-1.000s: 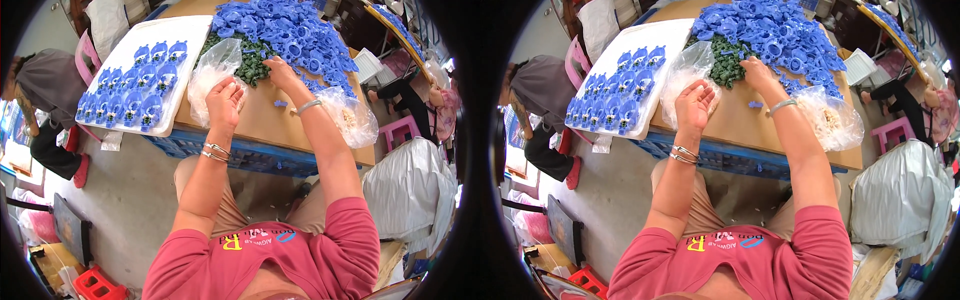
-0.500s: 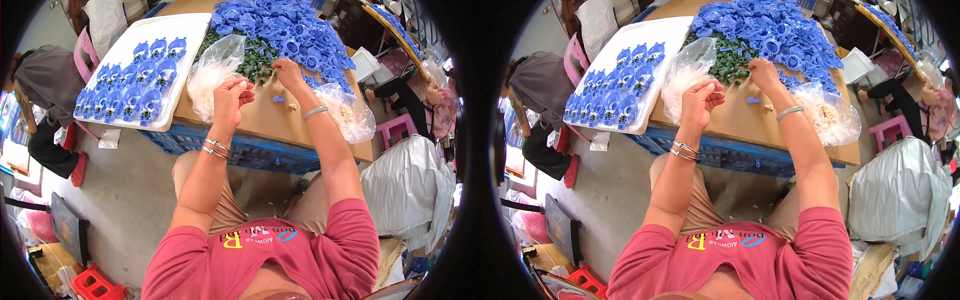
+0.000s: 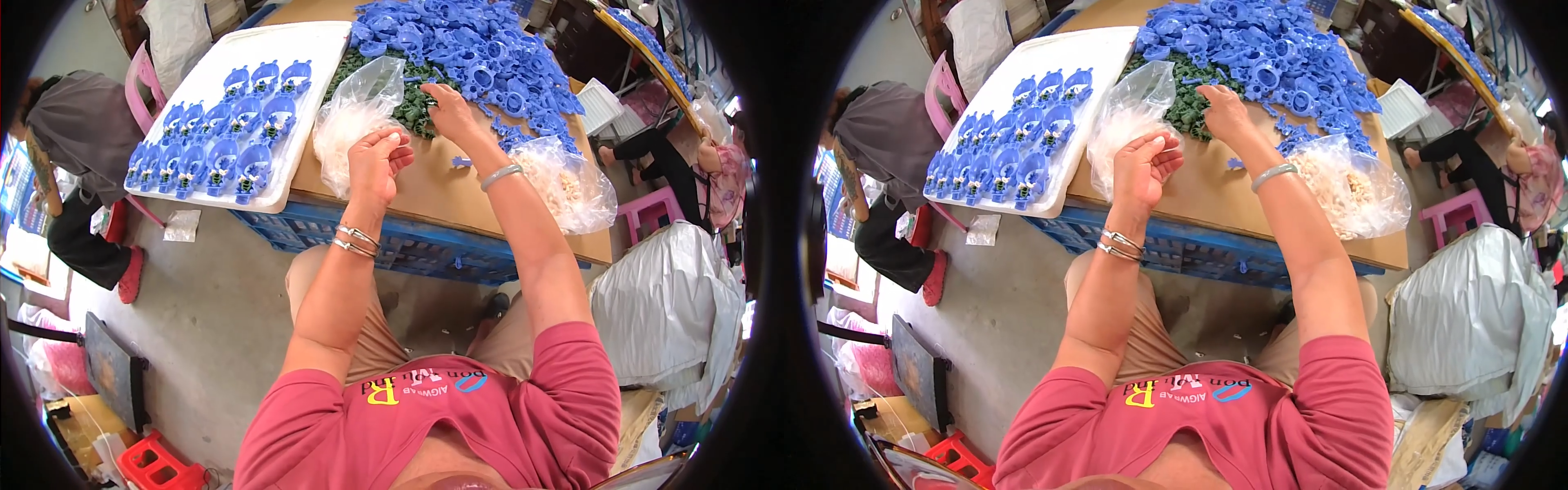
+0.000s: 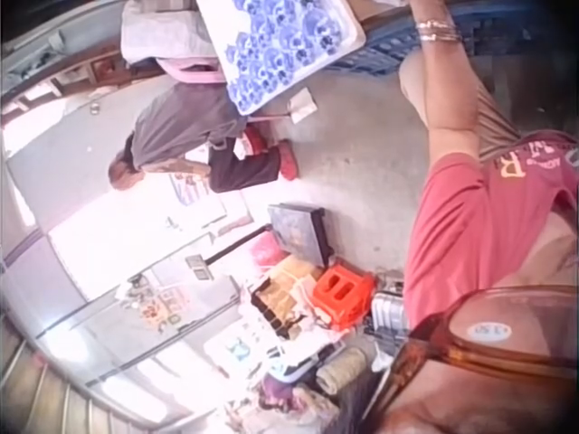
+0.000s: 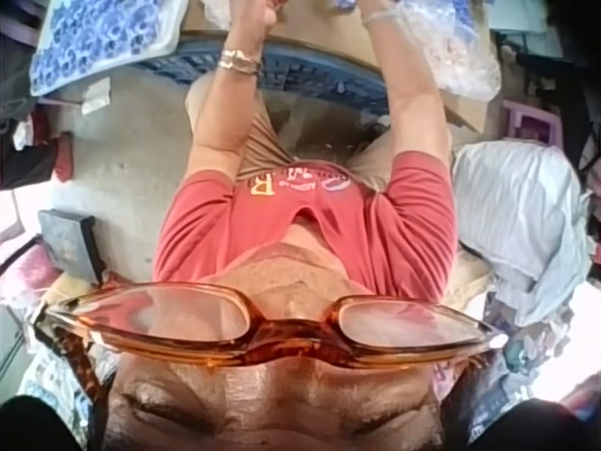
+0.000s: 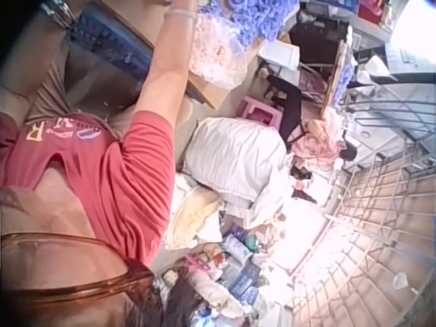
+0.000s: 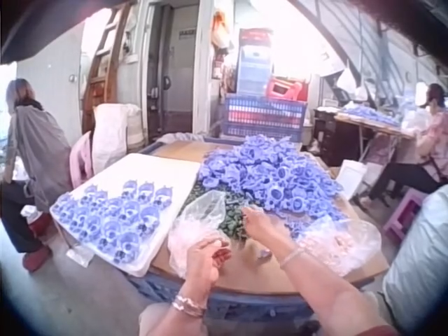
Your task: Assembling small white decorations onto blue circular plastic frames in a workshop setting.
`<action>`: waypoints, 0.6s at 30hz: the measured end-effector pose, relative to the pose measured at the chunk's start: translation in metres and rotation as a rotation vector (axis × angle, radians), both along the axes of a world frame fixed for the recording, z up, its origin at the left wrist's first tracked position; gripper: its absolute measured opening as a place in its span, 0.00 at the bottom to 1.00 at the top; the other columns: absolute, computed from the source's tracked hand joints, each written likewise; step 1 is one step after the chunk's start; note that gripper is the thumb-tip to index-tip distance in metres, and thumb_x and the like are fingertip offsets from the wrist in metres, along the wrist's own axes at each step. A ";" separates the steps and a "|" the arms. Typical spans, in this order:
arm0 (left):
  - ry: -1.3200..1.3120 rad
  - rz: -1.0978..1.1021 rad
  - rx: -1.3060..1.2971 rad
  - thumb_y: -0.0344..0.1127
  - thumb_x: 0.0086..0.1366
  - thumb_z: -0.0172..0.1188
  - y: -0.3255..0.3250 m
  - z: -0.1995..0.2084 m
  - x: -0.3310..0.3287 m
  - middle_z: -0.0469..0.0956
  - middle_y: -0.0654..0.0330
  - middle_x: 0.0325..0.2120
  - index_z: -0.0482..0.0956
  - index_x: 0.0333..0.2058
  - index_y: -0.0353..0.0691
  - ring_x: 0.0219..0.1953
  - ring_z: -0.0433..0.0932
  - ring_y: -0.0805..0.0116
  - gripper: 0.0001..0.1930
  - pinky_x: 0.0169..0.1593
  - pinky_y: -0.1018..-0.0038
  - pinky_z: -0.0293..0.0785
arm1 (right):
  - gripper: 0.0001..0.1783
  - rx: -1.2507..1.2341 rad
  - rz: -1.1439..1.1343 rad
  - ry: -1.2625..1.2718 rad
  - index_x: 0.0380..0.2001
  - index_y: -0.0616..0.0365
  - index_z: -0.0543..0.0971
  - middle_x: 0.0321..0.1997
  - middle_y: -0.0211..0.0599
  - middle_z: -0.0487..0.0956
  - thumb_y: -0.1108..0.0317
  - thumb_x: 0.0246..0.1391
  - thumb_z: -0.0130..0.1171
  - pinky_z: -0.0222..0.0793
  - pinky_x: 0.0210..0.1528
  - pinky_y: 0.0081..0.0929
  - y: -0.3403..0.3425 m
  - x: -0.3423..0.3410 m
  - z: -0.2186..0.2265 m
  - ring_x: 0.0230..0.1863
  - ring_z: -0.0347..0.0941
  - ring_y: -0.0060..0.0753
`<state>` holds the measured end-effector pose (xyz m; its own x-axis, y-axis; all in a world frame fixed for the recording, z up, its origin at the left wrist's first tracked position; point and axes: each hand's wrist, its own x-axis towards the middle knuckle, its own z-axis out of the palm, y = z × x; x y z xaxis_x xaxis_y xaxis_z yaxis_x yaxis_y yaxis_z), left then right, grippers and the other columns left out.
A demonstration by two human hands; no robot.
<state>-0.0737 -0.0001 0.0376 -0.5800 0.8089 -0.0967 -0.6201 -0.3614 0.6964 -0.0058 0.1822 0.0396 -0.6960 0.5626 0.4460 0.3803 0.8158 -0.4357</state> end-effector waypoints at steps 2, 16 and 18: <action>0.002 -0.022 0.016 0.25 0.56 0.50 0.000 0.001 0.000 0.75 0.54 0.26 0.73 0.32 0.31 0.25 0.75 0.65 0.06 0.29 0.73 0.74 | 0.23 0.030 -0.043 -0.026 0.46 0.50 0.69 0.49 0.39 0.68 0.75 0.42 0.48 0.61 0.50 0.34 0.003 -0.005 -0.001 0.49 0.63 0.45; 0.008 -0.108 0.055 0.26 0.56 0.49 -0.008 0.000 -0.003 0.75 0.52 0.27 0.73 0.33 0.30 0.25 0.75 0.65 0.07 0.30 0.72 0.75 | 0.37 -0.150 -0.407 -0.062 0.57 0.48 0.54 0.58 0.46 0.58 0.76 0.39 0.47 0.53 0.58 0.33 0.086 0.030 -0.012 0.58 0.55 0.47; 0.016 -0.117 0.052 0.26 0.56 0.49 -0.007 0.000 -0.002 0.75 0.52 0.27 0.73 0.33 0.30 0.25 0.75 0.65 0.08 0.30 0.72 0.75 | 0.37 -0.064 -0.420 -0.017 0.58 0.47 0.53 0.59 0.45 0.56 0.77 0.40 0.45 0.52 0.58 0.32 0.093 0.036 -0.018 0.59 0.54 0.46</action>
